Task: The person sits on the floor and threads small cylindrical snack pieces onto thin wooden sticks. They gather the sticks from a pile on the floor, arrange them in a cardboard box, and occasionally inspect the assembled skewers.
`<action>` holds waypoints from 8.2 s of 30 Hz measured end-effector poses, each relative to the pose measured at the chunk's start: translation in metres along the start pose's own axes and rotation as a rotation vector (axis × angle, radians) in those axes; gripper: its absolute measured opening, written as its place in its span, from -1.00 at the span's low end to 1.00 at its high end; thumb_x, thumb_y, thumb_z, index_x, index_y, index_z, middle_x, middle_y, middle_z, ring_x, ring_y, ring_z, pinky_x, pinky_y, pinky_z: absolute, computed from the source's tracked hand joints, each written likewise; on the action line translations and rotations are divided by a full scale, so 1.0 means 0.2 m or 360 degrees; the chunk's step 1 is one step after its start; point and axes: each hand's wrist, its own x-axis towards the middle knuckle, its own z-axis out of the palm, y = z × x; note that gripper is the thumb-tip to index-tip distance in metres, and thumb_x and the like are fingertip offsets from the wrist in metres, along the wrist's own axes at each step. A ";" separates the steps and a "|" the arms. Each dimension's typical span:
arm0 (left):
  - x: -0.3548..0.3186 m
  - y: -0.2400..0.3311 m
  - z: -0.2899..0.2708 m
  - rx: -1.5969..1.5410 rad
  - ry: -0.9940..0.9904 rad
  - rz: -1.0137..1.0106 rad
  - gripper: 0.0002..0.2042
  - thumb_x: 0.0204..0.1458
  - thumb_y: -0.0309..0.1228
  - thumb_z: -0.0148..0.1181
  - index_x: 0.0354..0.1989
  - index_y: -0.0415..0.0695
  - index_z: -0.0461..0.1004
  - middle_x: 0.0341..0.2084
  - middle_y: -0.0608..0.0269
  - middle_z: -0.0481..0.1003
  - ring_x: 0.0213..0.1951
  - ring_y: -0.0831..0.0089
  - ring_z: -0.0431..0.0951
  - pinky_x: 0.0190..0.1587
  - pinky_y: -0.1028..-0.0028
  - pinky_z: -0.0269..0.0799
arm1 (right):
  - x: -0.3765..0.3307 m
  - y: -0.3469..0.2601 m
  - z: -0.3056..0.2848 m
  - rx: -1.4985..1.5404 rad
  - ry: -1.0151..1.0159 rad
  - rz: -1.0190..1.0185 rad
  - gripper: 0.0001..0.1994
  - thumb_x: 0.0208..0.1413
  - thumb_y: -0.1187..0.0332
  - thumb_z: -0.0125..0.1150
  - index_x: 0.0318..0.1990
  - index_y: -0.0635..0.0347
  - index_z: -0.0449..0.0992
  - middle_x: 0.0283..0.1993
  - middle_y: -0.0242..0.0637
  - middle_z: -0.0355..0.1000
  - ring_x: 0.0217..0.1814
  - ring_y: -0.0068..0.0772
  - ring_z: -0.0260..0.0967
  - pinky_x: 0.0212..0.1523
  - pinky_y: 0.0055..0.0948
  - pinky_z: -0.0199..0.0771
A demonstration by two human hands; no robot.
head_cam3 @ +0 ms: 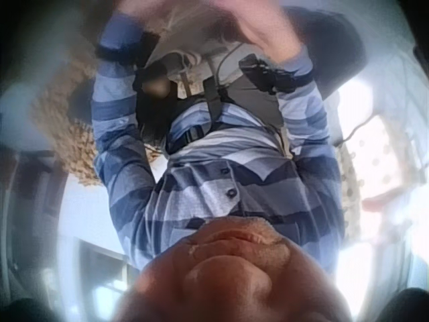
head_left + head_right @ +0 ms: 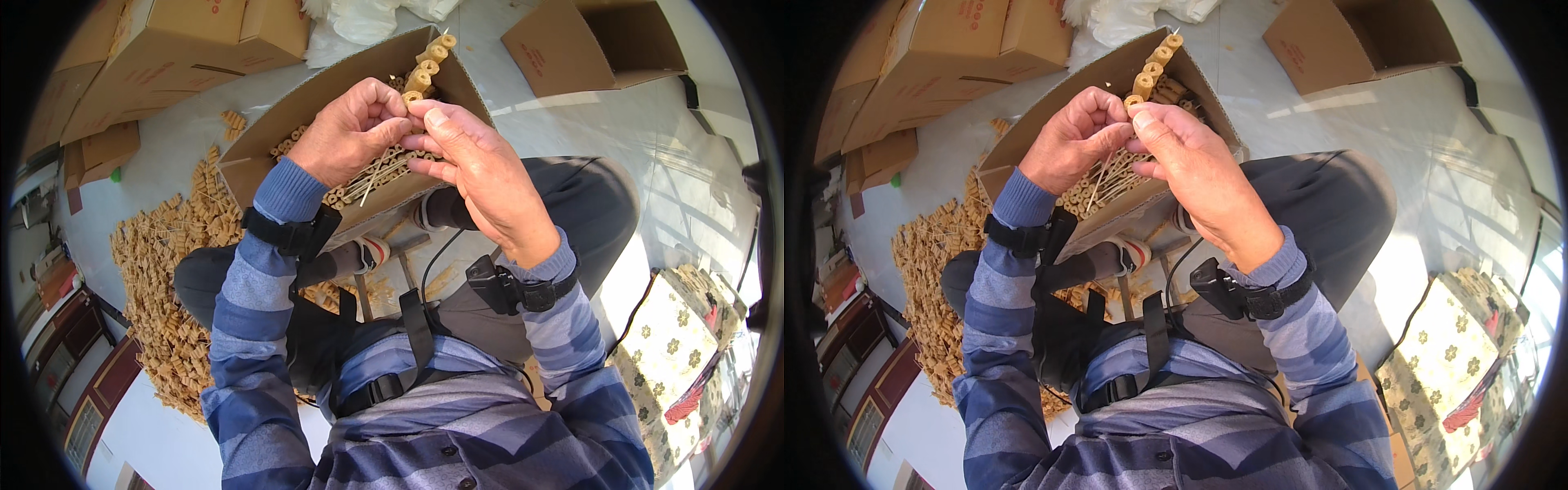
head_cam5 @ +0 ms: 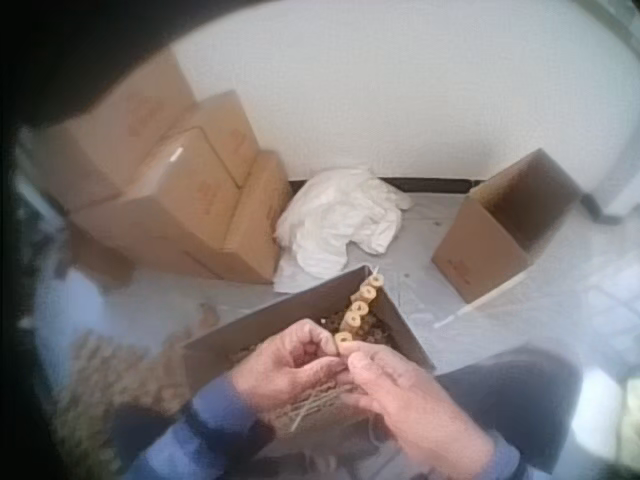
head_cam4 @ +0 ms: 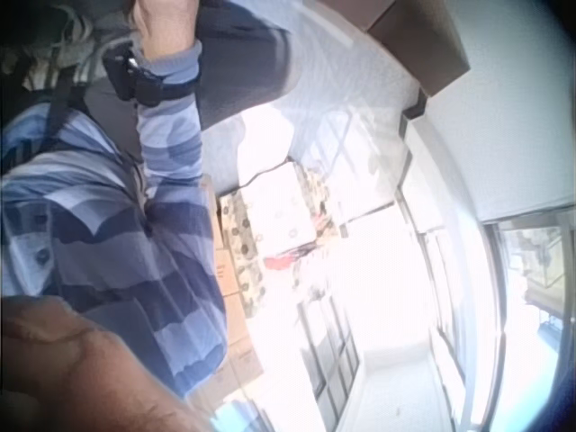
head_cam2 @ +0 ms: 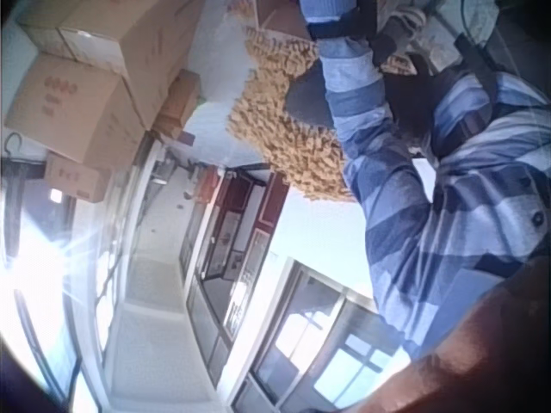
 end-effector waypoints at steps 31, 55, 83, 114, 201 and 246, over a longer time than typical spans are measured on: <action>0.17 -0.49 -0.02 0.1986 -0.0443 -0.0669 -0.41 -0.01 -0.63 0.01 0.27 0.05 0.41 0.02 -0.07 0.55 0.03 0.03 0.58 0.05 0.14 0.50 | -0.02 -0.11 -0.01 0.0209 0.0314 -0.0302 -0.60 0.42 0.12 0.01 0.16 0.30 0.37 -0.16 -0.13 0.57 -0.20 -0.38 0.59 -0.45 -0.61 0.48; 0.12 -0.71 -0.08 0.2053 -0.0449 -0.0713 -0.61 0.11 -0.56 -0.01 0.16 -0.18 0.37 -0.17 -0.21 0.59 -0.08 -0.08 0.62 -0.07 0.08 0.52 | -0.04 -0.10 -0.05 0.0095 0.0299 -0.0155 -0.53 0.42 0.04 -0.03 0.16 0.32 0.35 -0.18 -0.12 0.58 -0.18 -0.36 0.58 -0.24 -0.54 0.51; -0.21 0.15 0.24 -0.1158 0.0740 0.0229 -0.61 0.33 -0.03 0.02 0.05 -0.12 0.37 -0.20 0.18 0.54 -0.30 0.45 0.57 -0.37 0.50 0.56 | -0.21 0.10 0.24 -0.0659 -0.0109 -0.0025 -0.74 0.45 0.20 -0.08 -0.01 0.18 0.44 -0.63 -0.40 0.35 -0.63 -0.60 0.32 -0.56 -0.50 0.38; -0.36 0.19 0.25 -0.1240 0.0703 0.0263 -0.62 0.34 -0.07 0.04 0.10 -0.10 0.36 -0.23 0.18 0.55 -0.29 0.38 0.60 -0.31 0.44 0.56 | -0.25 0.14 0.31 -0.0796 -0.0197 -0.0212 -0.80 0.45 0.26 -0.08 0.00 0.13 0.43 -0.59 -0.40 0.37 -0.61 -0.58 0.35 -0.54 -0.48 0.37; 0.29 -0.66 -0.02 0.1888 -0.0073 -0.0372 -0.56 0.05 -0.55 0.14 0.17 -0.20 0.39 0.01 -0.22 0.50 0.02 -0.09 0.54 0.11 0.14 0.46 | -0.26 0.35 0.23 -0.2346 -0.0594 -0.0455 -0.84 0.15 0.33 0.11 -0.21 0.22 0.43 -0.34 -0.19 0.51 -0.14 -0.17 0.51 -0.14 -0.20 0.43; 0.52 -0.74 -0.07 0.2025 -0.0273 -0.0495 -0.44 0.05 -0.54 0.10 0.32 -0.09 0.33 0.19 -0.20 0.39 0.15 -0.03 0.48 0.23 0.18 0.41 | -0.26 0.31 0.23 -0.2556 -0.0607 -0.0470 -0.85 0.05 0.37 0.16 -0.24 0.20 0.45 -0.38 -0.28 0.48 -0.24 -0.32 0.51 -0.16 -0.34 0.41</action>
